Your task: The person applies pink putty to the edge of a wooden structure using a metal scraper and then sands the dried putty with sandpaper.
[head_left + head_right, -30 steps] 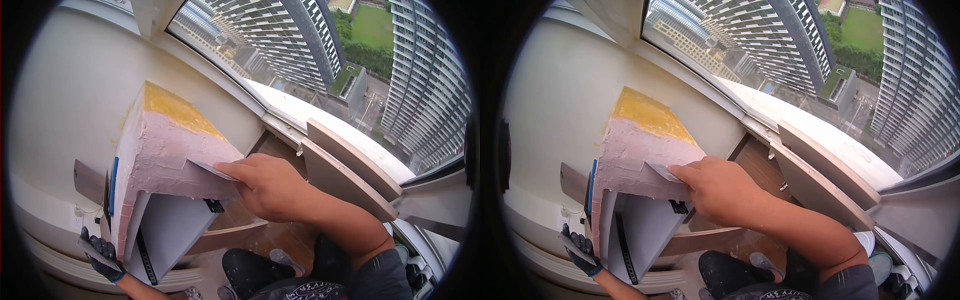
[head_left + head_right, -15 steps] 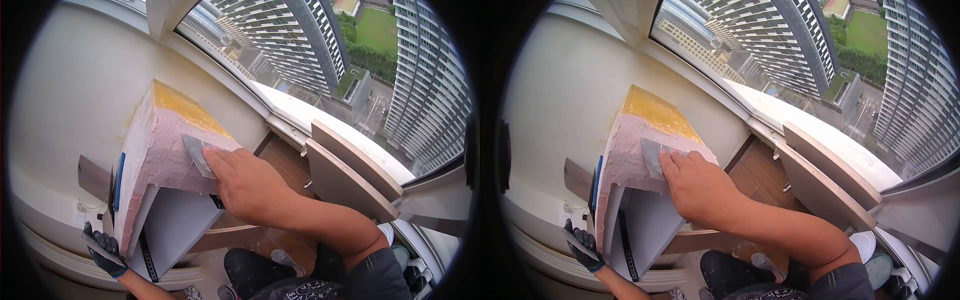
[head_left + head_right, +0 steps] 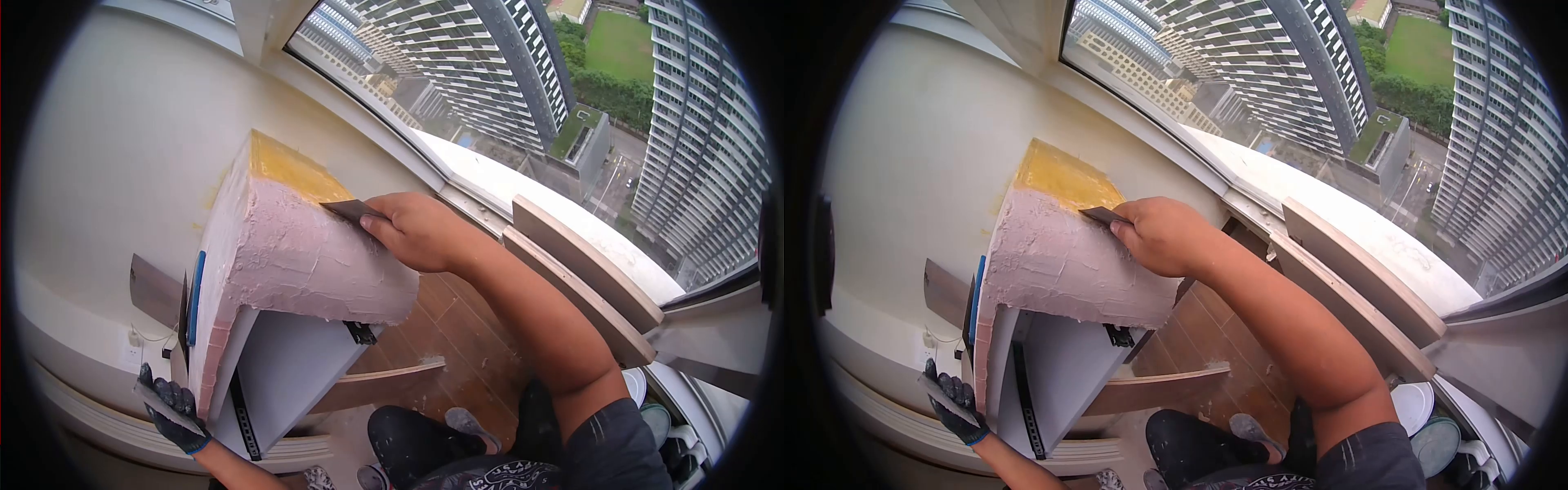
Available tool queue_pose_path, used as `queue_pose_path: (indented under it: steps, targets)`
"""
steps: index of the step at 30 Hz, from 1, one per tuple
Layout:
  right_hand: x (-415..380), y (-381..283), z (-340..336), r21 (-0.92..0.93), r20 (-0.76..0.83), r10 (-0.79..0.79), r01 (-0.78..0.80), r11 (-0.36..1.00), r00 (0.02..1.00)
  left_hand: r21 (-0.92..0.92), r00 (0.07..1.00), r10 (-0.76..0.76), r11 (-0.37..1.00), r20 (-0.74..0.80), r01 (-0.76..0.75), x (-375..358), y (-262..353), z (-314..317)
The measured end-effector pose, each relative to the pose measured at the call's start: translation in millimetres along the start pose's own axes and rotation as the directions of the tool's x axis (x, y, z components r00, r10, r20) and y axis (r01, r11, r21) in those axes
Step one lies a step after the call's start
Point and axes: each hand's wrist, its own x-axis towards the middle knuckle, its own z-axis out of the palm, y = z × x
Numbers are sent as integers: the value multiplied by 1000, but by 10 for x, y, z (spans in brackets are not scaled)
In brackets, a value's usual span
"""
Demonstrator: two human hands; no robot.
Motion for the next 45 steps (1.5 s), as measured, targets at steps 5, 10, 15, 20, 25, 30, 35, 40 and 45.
queue_pose_path:
  steps: [5, 10, 15, 20, 25, 30, 35, 40, 45]
  targets:
    - [-346, -206, 138, -140, -151, -202, 181, 973, 968, -4, 999, 4, 1000, 32, -4, 26, -16, -71]
    - [-801, -486, 256, -223, -129, -247, 215, 951, 960, -101, 997, -26, 994, 73, 33, 56, -35, -114]
    - [-734, -514, 68, -252, -234, -257, 196, 947, 938, -87, 998, -44, 995, 36, 47, 61, -36, -137]
    - [-69, -71, -115, -191, -145, 72, -100, 976, 987, -58, 1000, -16, 998, 27, 17, 59, -42, -101]
    - [138, 219, 96, 96, -16, 82, -80, 992, 997, -16, 999, -4, 1000, -37, 4, 24, -15, -3]
    - [75, 94, 16, 103, 42, -26, 22, 994, 999, -8, 997, -4, 1000, -72, 4, -3, 23, 59]
    - [-99, -95, -321, 90, 37, 47, -50, 995, 998, -164, 991, -20, 986, 130, 42, 87, -76, -253]
    - [162, 62, -172, 59, -153, -20, 29, 998, 988, 87, 997, -1, 996, -75, 7, 5, -10, -19]
    - [270, 43, 53, 20, -109, -139, 142, 990, 984, 155, 988, 32, 988, -149, -9, 10, -26, -2]
